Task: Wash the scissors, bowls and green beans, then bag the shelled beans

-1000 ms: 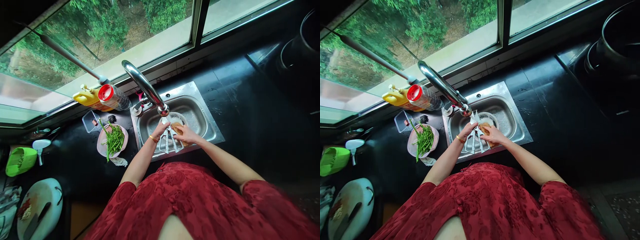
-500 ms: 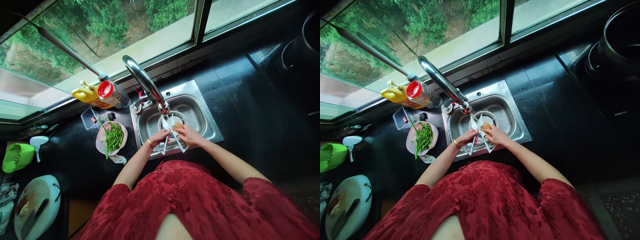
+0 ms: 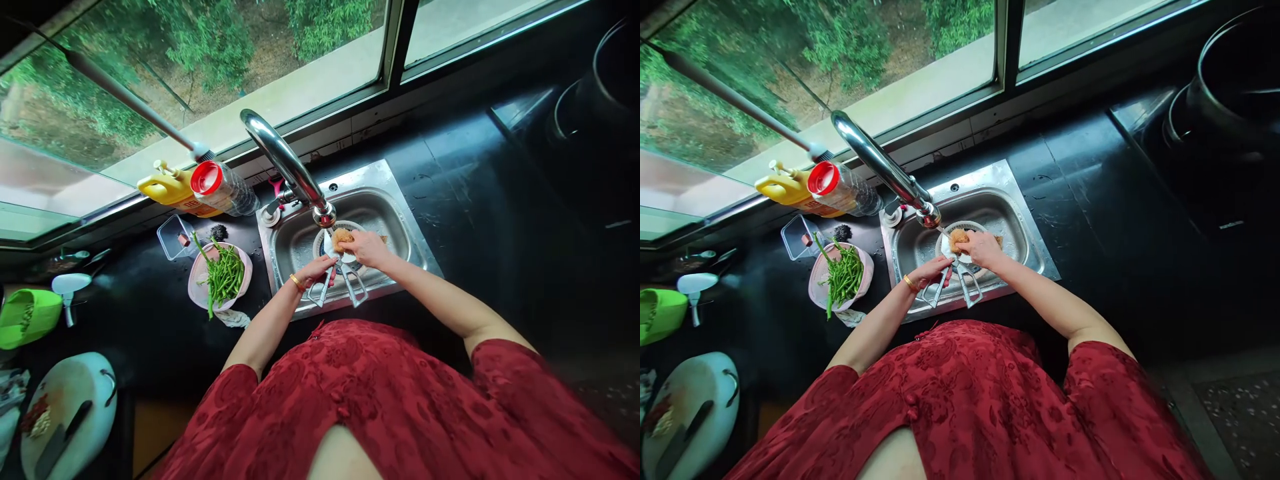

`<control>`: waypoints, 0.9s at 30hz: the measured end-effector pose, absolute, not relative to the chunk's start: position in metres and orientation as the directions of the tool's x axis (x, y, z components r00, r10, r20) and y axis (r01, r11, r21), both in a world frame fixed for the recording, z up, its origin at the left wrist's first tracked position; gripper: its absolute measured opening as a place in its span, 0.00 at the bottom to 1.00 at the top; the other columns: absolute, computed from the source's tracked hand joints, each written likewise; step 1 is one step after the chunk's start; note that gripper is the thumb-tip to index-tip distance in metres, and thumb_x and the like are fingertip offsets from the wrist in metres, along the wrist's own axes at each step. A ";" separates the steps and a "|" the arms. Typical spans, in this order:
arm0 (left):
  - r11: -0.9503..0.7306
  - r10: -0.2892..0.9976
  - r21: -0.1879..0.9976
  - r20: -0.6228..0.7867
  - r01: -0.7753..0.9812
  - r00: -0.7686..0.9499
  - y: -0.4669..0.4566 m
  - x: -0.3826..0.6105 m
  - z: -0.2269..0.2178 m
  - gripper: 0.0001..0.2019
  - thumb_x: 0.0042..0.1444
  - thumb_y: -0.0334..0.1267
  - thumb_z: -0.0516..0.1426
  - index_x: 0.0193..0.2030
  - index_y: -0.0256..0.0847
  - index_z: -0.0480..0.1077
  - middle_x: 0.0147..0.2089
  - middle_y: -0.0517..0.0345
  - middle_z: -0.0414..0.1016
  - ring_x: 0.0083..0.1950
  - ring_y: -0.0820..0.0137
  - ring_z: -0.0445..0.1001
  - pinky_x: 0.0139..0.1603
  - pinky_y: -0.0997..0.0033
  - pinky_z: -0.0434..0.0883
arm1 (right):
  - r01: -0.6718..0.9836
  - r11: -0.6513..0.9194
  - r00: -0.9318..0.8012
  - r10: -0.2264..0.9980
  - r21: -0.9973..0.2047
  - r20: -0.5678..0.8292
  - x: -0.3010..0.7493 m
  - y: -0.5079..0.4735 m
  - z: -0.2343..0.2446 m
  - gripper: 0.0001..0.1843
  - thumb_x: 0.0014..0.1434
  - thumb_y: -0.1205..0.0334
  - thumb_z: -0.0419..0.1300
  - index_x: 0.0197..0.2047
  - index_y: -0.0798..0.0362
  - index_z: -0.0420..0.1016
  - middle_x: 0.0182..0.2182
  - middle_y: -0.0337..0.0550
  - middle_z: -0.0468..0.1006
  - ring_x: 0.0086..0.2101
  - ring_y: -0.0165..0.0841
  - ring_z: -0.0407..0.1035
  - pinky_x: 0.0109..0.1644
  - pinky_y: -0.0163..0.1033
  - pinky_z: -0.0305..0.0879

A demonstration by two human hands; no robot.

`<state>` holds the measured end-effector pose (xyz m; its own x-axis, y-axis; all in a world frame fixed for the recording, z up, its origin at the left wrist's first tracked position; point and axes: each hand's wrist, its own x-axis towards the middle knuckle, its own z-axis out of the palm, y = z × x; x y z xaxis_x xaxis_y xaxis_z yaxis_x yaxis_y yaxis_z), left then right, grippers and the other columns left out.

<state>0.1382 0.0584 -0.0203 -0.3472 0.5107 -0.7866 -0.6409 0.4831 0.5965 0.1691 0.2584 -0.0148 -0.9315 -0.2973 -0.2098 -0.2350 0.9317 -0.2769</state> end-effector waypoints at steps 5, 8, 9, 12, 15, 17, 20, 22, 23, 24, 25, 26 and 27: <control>0.548 0.469 0.577 -0.811 -0.606 -0.349 0.056 0.130 -0.020 0.20 0.58 0.57 0.56 0.41 0.41 0.62 0.21 0.64 0.68 0.17 0.74 0.68 0.19 0.78 0.61 | -0.271 0.924 -0.936 -0.318 -0.268 -0.149 0.172 0.251 0.004 0.21 0.66 0.61 0.47 0.58 0.39 0.71 0.45 0.49 0.70 0.39 0.37 0.63 0.38 0.40 0.48; 0.600 0.479 0.572 -0.817 -0.559 -0.322 0.062 0.135 -0.019 0.17 0.61 0.54 0.53 0.41 0.40 0.62 0.20 0.63 0.68 0.18 0.73 0.68 0.19 0.78 0.59 | -0.305 0.910 -0.914 -0.363 -0.281 -0.184 0.168 0.243 0.005 0.20 0.66 0.60 0.47 0.56 0.42 0.73 0.45 0.50 0.70 0.40 0.38 0.64 0.38 0.40 0.48; 0.603 0.479 0.567 -0.820 -0.561 -0.313 0.065 0.137 -0.019 0.16 0.62 0.53 0.53 0.41 0.40 0.61 0.20 0.63 0.68 0.18 0.73 0.68 0.19 0.78 0.60 | -0.278 0.920 -0.915 -0.341 -0.277 -0.215 0.163 0.242 0.003 0.20 0.66 0.60 0.46 0.55 0.43 0.74 0.45 0.51 0.70 0.40 0.38 0.64 0.38 0.40 0.48; 0.568 0.486 0.568 -0.816 -0.596 -0.314 0.068 0.139 -0.017 0.13 0.62 0.50 0.53 0.41 0.42 0.59 0.20 0.66 0.67 0.17 0.74 0.67 0.21 0.76 0.64 | -0.183 0.950 -0.926 -0.253 -0.253 -0.279 0.147 0.247 0.001 0.19 0.66 0.57 0.47 0.55 0.41 0.74 0.46 0.51 0.70 0.40 0.38 0.66 0.38 0.40 0.49; 0.564 0.504 0.582 -0.805 -0.586 -0.315 0.067 0.133 -0.018 0.15 0.61 0.52 0.54 0.41 0.42 0.59 0.20 0.65 0.68 0.17 0.73 0.67 0.21 0.75 0.64 | -0.137 0.953 -0.927 -0.219 -0.269 -0.305 0.138 0.257 0.012 0.19 0.66 0.56 0.48 0.56 0.36 0.72 0.45 0.48 0.69 0.38 0.36 0.67 0.37 0.39 0.49; 0.577 0.459 0.564 -0.822 -0.591 -0.336 0.065 0.129 -0.020 0.17 0.59 0.53 0.55 0.41 0.42 0.59 0.20 0.65 0.67 0.16 0.73 0.66 0.21 0.75 0.64 | -0.088 0.953 -0.933 -0.181 -0.290 -0.310 0.140 0.265 0.022 0.20 0.66 0.54 0.48 0.57 0.35 0.71 0.43 0.47 0.69 0.36 0.35 0.66 0.36 0.38 0.50; 0.553 0.379 0.542 -0.840 -0.632 -0.388 0.062 0.126 -0.023 0.17 0.60 0.53 0.55 0.41 0.42 0.59 0.20 0.66 0.67 0.17 0.74 0.67 0.21 0.75 0.64 | 0.040 0.969 -0.968 -0.023 -0.245 -0.248 0.150 0.273 0.028 0.21 0.67 0.55 0.46 0.59 0.39 0.71 0.44 0.49 0.68 0.36 0.36 0.65 0.37 0.39 0.50; 0.538 0.392 0.548 -0.835 -0.640 -0.386 0.062 0.127 -0.024 0.17 0.60 0.54 0.55 0.40 0.42 0.59 0.20 0.66 0.67 0.17 0.74 0.68 0.21 0.77 0.63 | 0.079 0.976 -0.983 0.042 -0.203 -0.181 0.159 0.272 0.022 0.22 0.67 0.59 0.44 0.59 0.43 0.70 0.44 0.52 0.68 0.37 0.37 0.64 0.38 0.40 0.49; 0.536 0.419 0.556 -0.829 -0.636 -0.371 0.063 0.129 -0.024 0.18 0.59 0.55 0.55 0.40 0.42 0.59 0.20 0.66 0.67 0.17 0.74 0.68 0.20 0.77 0.63 | 0.035 0.979 -0.988 0.003 -0.202 -0.156 0.163 0.270 0.016 0.22 0.67 0.60 0.44 0.59 0.43 0.71 0.45 0.53 0.68 0.38 0.37 0.63 0.38 0.40 0.48; 0.535 0.450 0.564 -0.820 -0.629 -0.353 0.064 0.130 -0.024 0.19 0.58 0.55 0.55 0.40 0.41 0.59 0.20 0.66 0.67 0.17 0.75 0.68 0.20 0.78 0.63 | -0.051 0.976 -0.987 -0.081 -0.213 -0.138 0.166 0.268 0.008 0.22 0.67 0.62 0.44 0.59 0.43 0.71 0.44 0.52 0.68 0.38 0.37 0.63 0.39 0.41 0.47; 0.537 0.478 0.572 -0.812 -0.620 -0.335 0.066 0.133 -0.024 0.19 0.58 0.56 0.56 0.40 0.41 0.59 0.20 0.66 0.67 0.17 0.75 0.68 0.20 0.78 0.63 | -0.161 0.960 -0.973 -0.194 -0.231 -0.127 0.167 0.265 0.000 0.22 0.67 0.63 0.44 0.58 0.42 0.71 0.45 0.51 0.69 0.39 0.37 0.62 0.39 0.41 0.46; 0.545 0.498 0.575 -0.808 -0.610 -0.316 0.067 0.135 -0.023 0.20 0.57 0.56 0.57 0.39 0.41 0.59 0.20 0.66 0.66 0.17 0.76 0.67 0.20 0.78 0.63 | -0.261 0.933 -0.946 -0.298 -0.246 -0.125 0.165 0.264 -0.007 0.22 0.67 0.63 0.44 0.58 0.42 0.71 0.45 0.50 0.70 0.40 0.37 0.61 0.39 0.41 0.46; 0.561 0.512 0.572 -0.808 -0.598 -0.292 0.068 0.138 -0.022 0.20 0.56 0.56 0.57 0.38 0.41 0.59 0.19 0.66 0.66 0.16 0.76 0.66 0.20 0.78 0.63 | -0.324 0.913 -0.921 -0.364 -0.249 -0.137 0.162 0.264 -0.014 0.21 0.67 0.63 0.45 0.57 0.42 0.71 0.45 0.50 0.70 0.40 0.37 0.61 0.40 0.41 0.46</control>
<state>0.1379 0.0677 -0.0220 -0.2917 0.5124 -0.8077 -0.5985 0.5609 0.5720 0.1623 0.2642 -0.0135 -0.9212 -0.3641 -0.1370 -0.3238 0.9128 -0.2490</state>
